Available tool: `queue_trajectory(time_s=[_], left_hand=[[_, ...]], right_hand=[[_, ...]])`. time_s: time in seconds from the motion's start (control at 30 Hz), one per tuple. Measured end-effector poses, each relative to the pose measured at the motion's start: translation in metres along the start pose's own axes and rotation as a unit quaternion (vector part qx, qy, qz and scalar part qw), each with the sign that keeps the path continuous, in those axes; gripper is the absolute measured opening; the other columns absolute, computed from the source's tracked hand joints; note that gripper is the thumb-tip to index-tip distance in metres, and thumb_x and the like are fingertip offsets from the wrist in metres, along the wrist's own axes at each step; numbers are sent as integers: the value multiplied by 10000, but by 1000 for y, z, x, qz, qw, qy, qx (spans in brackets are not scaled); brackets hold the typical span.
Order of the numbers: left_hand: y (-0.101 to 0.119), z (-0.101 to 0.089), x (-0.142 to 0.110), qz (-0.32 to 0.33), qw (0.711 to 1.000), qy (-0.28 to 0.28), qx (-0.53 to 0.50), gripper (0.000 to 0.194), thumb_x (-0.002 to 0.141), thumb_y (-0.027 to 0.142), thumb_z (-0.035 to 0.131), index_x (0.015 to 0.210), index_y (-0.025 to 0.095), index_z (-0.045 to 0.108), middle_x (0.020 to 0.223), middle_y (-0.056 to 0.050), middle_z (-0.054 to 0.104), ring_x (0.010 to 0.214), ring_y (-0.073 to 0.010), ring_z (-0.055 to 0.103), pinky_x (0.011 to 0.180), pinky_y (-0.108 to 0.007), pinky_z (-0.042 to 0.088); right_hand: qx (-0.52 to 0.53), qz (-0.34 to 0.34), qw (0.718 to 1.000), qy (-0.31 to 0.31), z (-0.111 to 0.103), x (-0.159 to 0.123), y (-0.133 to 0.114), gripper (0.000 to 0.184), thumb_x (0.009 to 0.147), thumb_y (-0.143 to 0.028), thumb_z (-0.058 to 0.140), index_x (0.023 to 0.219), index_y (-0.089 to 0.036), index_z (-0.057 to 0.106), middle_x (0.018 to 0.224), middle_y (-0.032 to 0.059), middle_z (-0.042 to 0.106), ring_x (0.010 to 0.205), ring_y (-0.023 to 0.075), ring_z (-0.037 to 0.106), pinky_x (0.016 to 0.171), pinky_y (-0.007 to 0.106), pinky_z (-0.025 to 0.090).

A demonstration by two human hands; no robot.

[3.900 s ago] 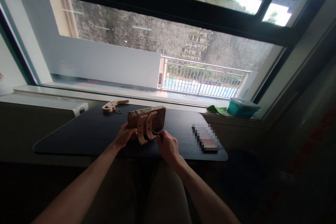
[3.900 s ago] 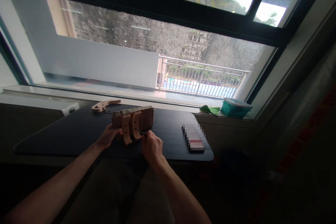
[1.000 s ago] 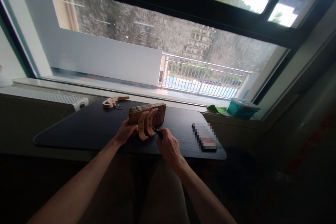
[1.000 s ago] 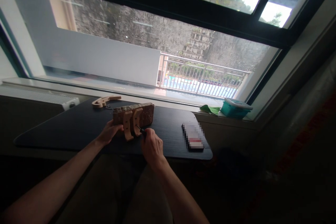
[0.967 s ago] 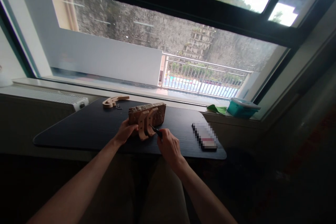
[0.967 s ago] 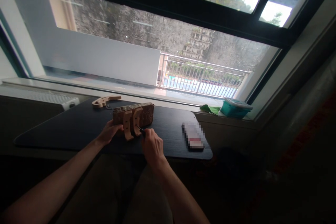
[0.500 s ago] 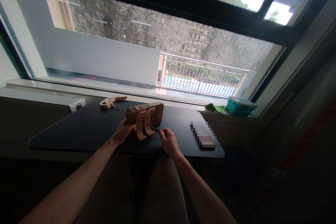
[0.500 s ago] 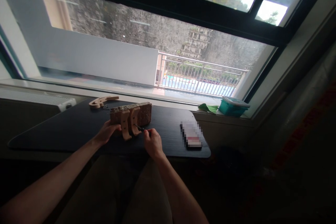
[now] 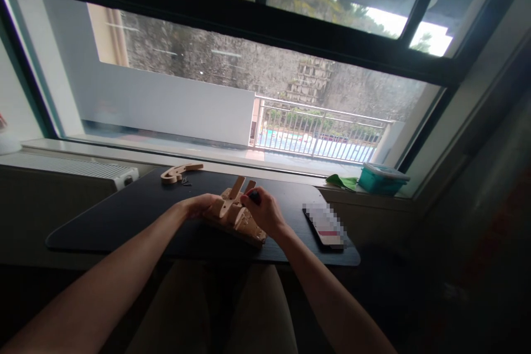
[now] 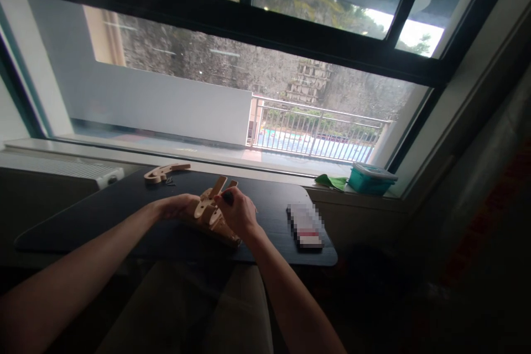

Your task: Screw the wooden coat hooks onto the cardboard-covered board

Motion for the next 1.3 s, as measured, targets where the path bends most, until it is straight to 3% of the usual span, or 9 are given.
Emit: queue_trajectory(time_s=[0.1, 0.2, 0.3, 0.43, 0.53, 0.7, 0.9, 1.07, 1.3], left_hand=[[5, -27, 4, 19, 993, 103, 50, 178, 476, 195, 657, 652, 169, 655, 637, -46, 676, 611, -220, 622, 564, -298, 478], [8, -53, -24, 64, 968, 232, 65, 298, 607, 259, 553, 883, 177, 633, 954, -75, 672, 894, -228, 615, 789, -314, 475], [14, -41, -72, 150, 940, 289, 102, 320, 719, 339, 502, 990, 189, 582, 1072, -76, 618, 988, -236, 580, 880, -342, 453], [29, 20, -113, 282, 900, 246, 224, 322, 743, 375, 573, 1007, 192, 560, 1013, -92, 614, 990, -261, 557, 912, -387, 431], [29, 35, -109, 264, 886, 266, 271, 357, 737, 409, 603, 1023, 198, 567, 980, -102, 638, 952, -278, 559, 890, -404, 429], [19, 22, -78, 187, 913, 227, 284, 334, 731, 349, 554, 1025, 198, 603, 858, -73, 665, 841, -261, 612, 797, -366, 462], [2, 11, -56, 155, 983, 66, 75, 428, 667, 371, 609, 1046, 173, 631, 1018, -63, 695, 904, -229, 636, 811, -309, 485], [-13, 20, -60, 100, 994, 29, -12, 426, 662, 387, 640, 1028, 168, 638, 975, -55, 706, 885, -230, 651, 769, -295, 504], [-25, 33, -68, 72, 996, 2, -61, 384, 672, 340, 646, 1028, 198, 630, 891, -16, 708, 793, -191, 652, 672, -252, 499]], right_hand=[[-25, -15, 1000, -4, 7, 9, 1, 266, 853, -467, 499, 914, -235, 613, 781, 4, 671, 698, 143, 586, 620, 238, 383], [-53, -45, 998, 9, 6, 15, -2, 257, 878, -451, 467, 928, -238, 601, 807, 5, 675, 706, 145, 587, 626, 244, 370], [-95, -66, 993, -5, 9, 22, -6, 246, 889, -441, 457, 925, -240, 595, 824, 7, 677, 717, 150, 588, 627, 251, 359], [-138, -72, 987, -32, 14, 28, -8, 239, 896, -425, 455, 906, -230, 592, 821, 12, 678, 710, 148, 590, 618, 247, 349], [-166, -73, 983, -37, 12, 26, -10, 239, 898, -426, 455, 900, -231, 592, 799, 10, 676, 715, 146, 598, 619, 243, 340], [-191, -63, 979, -43, 7, 18, -13, 244, 904, -420, 445, 897, -231, 599, 798, 18, 677, 737, 149, 607, 629, 245, 335], [-197, -62, 973, -100, 4, 6, -36, 300, 885, -453, 443, 800, -211, 599, 669, 20, 636, 619, 148, 550, 551, 255, 284], [-168, -60, 977, -115, 1, 8, -50, 346, 872, -484, 441, 723, -203, 576, 586, -4, 567, 516, 111, 450, 501, 245, 246], [-155, -75, 978, -116, 8, 7, -54, 232, 865, -417, 459, 920, -219, 567, 679, -5, 599, 581, 121, 479, 529, 232, 275]])
Point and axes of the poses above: each hand's wrist, its own x-axis towards the middle knuckle, its own z-axis out of the palm, y = z × x, the point moved 10 cm from there along x, towards the middle knuckle
